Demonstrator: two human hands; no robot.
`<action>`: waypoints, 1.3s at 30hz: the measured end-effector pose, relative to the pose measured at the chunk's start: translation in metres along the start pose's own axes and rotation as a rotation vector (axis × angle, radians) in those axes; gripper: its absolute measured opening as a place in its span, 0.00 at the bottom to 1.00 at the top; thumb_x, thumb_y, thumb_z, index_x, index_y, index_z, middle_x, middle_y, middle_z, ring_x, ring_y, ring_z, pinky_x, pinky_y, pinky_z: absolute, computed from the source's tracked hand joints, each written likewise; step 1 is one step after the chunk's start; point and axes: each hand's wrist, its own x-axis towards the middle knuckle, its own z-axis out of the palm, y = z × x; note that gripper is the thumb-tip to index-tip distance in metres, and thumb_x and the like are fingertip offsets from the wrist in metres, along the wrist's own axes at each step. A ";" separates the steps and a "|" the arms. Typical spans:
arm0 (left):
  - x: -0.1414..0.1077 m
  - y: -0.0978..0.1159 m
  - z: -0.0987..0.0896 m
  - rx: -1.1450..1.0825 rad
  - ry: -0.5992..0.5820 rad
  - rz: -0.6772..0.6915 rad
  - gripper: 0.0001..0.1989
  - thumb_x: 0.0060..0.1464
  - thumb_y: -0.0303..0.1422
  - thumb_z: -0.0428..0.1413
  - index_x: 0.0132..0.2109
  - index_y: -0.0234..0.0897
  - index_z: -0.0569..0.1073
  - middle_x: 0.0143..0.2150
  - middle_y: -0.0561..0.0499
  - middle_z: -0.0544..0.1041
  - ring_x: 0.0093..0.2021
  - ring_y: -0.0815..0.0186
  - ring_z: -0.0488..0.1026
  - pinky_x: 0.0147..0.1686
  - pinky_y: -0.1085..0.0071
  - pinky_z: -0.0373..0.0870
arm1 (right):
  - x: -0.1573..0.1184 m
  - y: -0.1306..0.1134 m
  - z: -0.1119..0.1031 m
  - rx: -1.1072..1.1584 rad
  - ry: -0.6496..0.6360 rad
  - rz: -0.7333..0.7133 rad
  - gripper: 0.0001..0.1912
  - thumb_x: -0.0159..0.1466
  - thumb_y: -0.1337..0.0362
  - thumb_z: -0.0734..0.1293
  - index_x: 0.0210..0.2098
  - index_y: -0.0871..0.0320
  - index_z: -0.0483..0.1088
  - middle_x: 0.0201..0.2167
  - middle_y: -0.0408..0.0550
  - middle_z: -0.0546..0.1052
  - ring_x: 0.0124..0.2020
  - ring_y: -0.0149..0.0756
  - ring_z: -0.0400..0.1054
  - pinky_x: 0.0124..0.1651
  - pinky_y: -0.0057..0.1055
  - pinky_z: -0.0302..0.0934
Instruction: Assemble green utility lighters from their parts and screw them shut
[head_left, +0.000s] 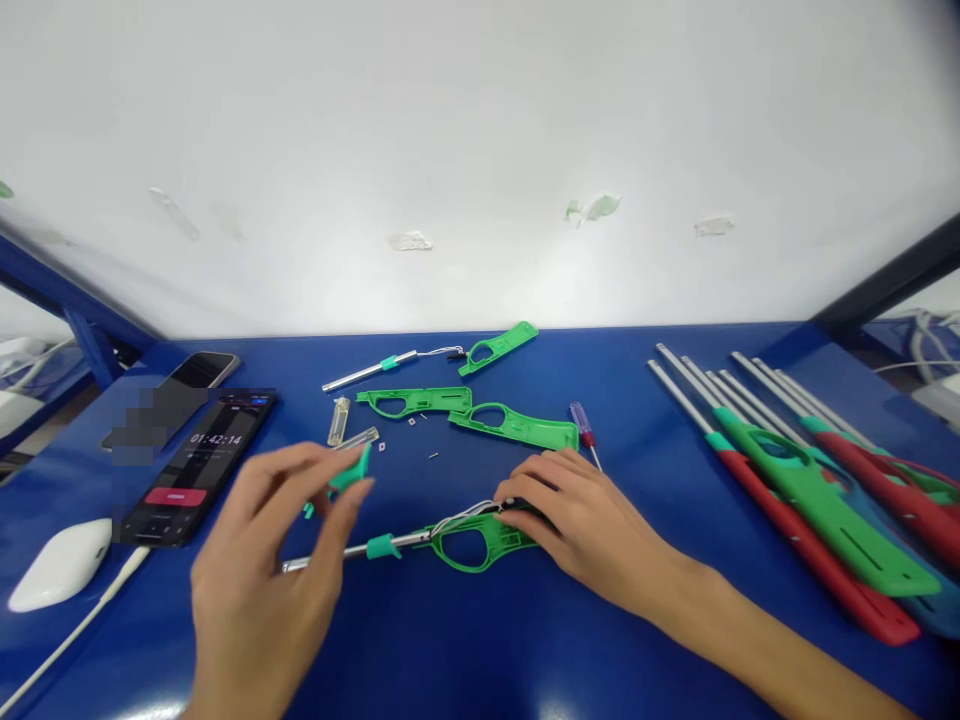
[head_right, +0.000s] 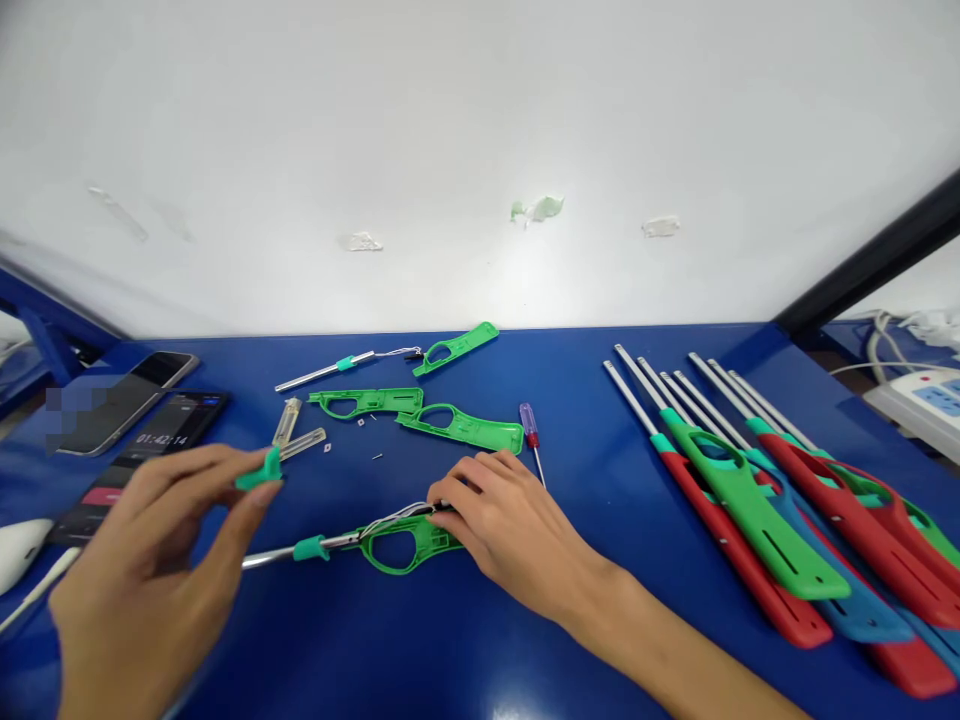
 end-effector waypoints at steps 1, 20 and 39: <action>-0.011 0.003 0.001 -0.058 -0.030 -0.056 0.08 0.67 0.39 0.59 0.51 0.51 0.78 0.49 0.54 0.75 0.39 0.66 0.74 0.42 0.65 0.70 | 0.000 0.000 0.000 0.005 -0.001 0.007 0.05 0.74 0.66 0.66 0.47 0.55 0.74 0.42 0.46 0.80 0.44 0.39 0.76 0.49 0.40 0.68; -0.046 0.021 0.029 -0.144 -0.282 0.028 0.06 0.68 0.36 0.56 0.47 0.47 0.79 0.44 0.51 0.79 0.39 0.65 0.81 0.37 0.73 0.80 | 0.002 0.001 -0.003 0.143 -0.028 0.118 0.07 0.72 0.66 0.69 0.48 0.51 0.75 0.43 0.42 0.82 0.45 0.35 0.76 0.49 0.35 0.70; -0.055 0.018 0.033 -0.198 -0.281 -0.019 0.05 0.68 0.33 0.58 0.49 0.48 0.77 0.45 0.54 0.76 0.43 0.68 0.78 0.44 0.73 0.76 | 0.005 -0.004 -0.007 0.349 0.025 0.212 0.04 0.72 0.62 0.69 0.43 0.49 0.79 0.40 0.39 0.83 0.43 0.33 0.76 0.49 0.30 0.69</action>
